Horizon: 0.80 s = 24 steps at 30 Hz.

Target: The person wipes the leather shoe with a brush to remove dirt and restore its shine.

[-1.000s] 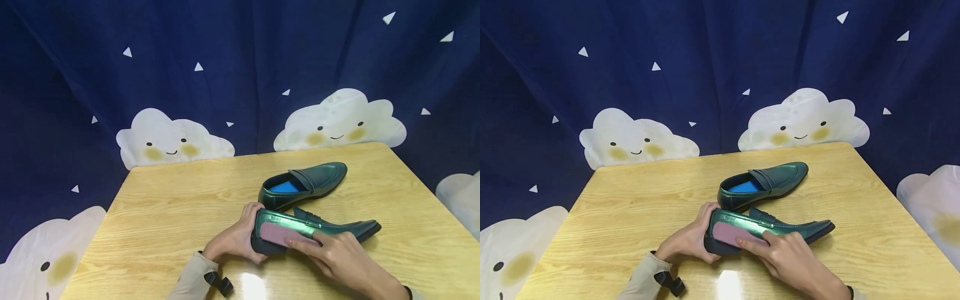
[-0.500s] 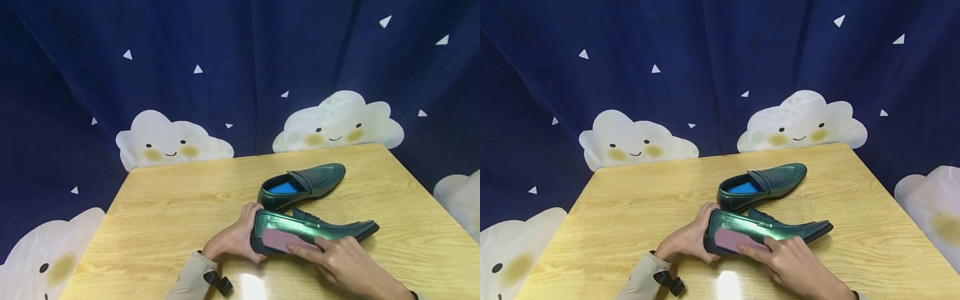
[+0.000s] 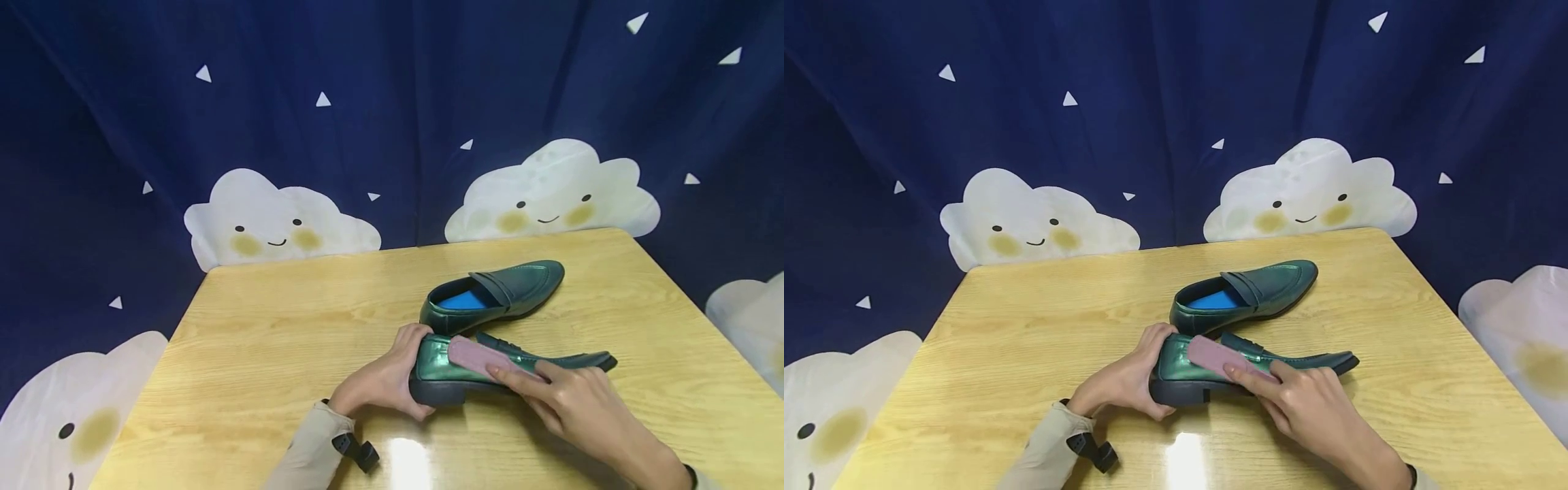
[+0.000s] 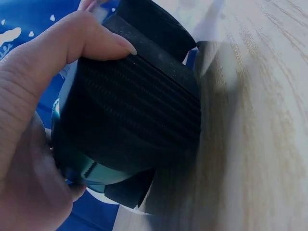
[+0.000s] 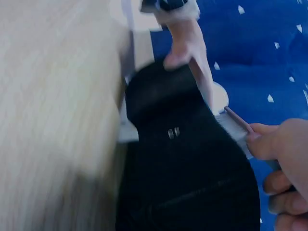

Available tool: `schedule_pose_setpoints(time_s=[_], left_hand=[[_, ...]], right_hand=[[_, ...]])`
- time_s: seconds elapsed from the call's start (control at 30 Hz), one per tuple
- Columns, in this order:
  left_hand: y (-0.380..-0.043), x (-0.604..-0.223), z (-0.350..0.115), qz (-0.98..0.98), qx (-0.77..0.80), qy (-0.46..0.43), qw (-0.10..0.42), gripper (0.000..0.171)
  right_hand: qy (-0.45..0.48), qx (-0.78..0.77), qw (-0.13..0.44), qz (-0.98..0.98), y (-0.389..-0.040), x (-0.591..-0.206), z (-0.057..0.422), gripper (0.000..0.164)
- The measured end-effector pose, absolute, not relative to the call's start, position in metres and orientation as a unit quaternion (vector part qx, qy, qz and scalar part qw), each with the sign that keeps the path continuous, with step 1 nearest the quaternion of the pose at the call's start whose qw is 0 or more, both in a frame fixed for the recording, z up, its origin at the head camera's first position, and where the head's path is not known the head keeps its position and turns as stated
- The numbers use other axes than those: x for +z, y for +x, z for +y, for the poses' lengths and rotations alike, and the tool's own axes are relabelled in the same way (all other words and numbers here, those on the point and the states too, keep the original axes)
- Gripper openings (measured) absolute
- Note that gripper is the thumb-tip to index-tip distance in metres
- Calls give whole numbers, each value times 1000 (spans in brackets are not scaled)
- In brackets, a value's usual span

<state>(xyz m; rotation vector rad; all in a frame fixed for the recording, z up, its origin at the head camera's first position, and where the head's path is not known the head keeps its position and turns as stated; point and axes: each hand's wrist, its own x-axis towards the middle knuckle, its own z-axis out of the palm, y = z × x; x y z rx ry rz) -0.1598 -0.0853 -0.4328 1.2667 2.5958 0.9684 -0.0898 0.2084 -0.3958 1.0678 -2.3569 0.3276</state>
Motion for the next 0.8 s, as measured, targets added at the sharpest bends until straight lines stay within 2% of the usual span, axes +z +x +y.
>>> schedule_pose_setpoints(time_s=[0.2,0.37,0.5,0.67,0.8], left_hand=[[-161,-427,-83,853,305,418,63,109],[-162,-426,-81,854,296,424,54,108],[-161,-425,-80,854,292,427,58,108],[-161,-423,-79,856,291,423,58,109],[-160,-423,-79,856,283,429,60,110]], right_hand=[[425,128,253,-860,-89,-396,213,43],[383,116,290,-869,-89,-393,220,46],[401,110,268,-869,-83,-394,224,45],[358,110,279,-884,-80,-392,230,49],[388,112,244,-881,-77,-391,234,48]])
